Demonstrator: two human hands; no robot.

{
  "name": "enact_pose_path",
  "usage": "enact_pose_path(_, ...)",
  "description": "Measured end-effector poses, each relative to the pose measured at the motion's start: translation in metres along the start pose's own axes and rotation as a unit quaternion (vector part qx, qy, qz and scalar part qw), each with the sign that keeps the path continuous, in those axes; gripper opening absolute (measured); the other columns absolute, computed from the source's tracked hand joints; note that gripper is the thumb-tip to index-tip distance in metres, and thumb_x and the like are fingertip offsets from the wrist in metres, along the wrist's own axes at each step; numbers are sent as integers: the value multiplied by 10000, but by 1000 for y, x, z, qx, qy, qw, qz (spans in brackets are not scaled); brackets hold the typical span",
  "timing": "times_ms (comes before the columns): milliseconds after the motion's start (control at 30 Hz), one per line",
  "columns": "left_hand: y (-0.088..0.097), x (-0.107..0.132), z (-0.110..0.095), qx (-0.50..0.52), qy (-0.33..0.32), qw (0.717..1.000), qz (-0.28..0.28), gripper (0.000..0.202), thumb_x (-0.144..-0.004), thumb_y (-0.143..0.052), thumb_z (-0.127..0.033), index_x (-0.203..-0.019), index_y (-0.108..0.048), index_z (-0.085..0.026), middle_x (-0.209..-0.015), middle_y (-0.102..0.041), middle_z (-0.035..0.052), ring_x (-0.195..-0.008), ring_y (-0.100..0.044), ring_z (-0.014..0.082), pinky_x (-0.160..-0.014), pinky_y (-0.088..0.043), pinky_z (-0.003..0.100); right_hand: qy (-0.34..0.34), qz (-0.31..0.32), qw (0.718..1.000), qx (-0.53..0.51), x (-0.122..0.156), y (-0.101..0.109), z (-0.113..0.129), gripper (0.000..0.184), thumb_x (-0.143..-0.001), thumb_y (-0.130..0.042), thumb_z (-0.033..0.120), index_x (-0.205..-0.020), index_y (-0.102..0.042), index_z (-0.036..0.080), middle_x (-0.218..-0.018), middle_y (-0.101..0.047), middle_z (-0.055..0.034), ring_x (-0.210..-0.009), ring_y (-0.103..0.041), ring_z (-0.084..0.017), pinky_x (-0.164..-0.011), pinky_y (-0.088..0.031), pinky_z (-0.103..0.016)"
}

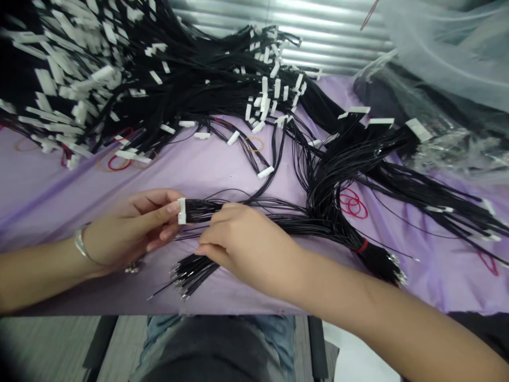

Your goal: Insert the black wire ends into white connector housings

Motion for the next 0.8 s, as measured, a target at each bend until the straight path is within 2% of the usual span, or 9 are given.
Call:
enact_pose_path(200,0,0,0,1,-7,1000,3,146,-881,-611,-267,-804,-581,-147,-517,-511,-46,-398,-383,42,-370,-289,105,-8,15,1000,15,1,-7,-1,139,-883,-601,205,-819,-713,152,-810,-618,-32,-795,-511,-147,-760,-381,-292)
enact_pose_path(400,0,0,0,-12,-21,1000,11,167,-874,-623,-288,-786,-574,-156,-516,-520,-46,-387,-389,44,-368,-299,112,-78,39,996,13,3,-5,6,111,-899,-544,147,-836,-633,128,-902,-603,-45,-870,-502,-155,-805,-382,-304)
enact_pose_path(533,1,1,1,-23,-17,1000,5,154,-878,-621,-291,-823,-577,-154,-517,-528,-46,-391,-403,48,-365,-307,112,-117,18,990,-72,2,4,2,64,-883,-572,150,-852,-628,157,-826,-635,17,-758,-533,-88,-728,-390,-227)
enact_pose_path(667,0,1,1,2,-20,1000,10,141,-875,-626,-286,-870,-575,-154,-514,-520,-52,-402,-410,54,-371,-327,114,-138,22,983,-123,1,8,0,101,-870,-573,159,-834,-665,181,-802,-654,36,-717,-556,-66,-668,-393,-201)
enact_pose_path(800,0,1,1,4,-16,1000,16,140,-879,-624,-287,-866,-577,-155,-516,-515,-52,-407,-410,53,-376,-324,115,-185,22,969,-160,4,9,-1,102,-824,-574,143,-758,-642,180,-714,-604,57,-568,-472,-37,-530,-347,-176)
Point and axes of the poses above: each hand's wrist, its own x-axis away from the middle knuckle, its own y-axis out of the back of the hand, z = x × y, the point moved 5 cm from there along -x, towards the middle knuckle
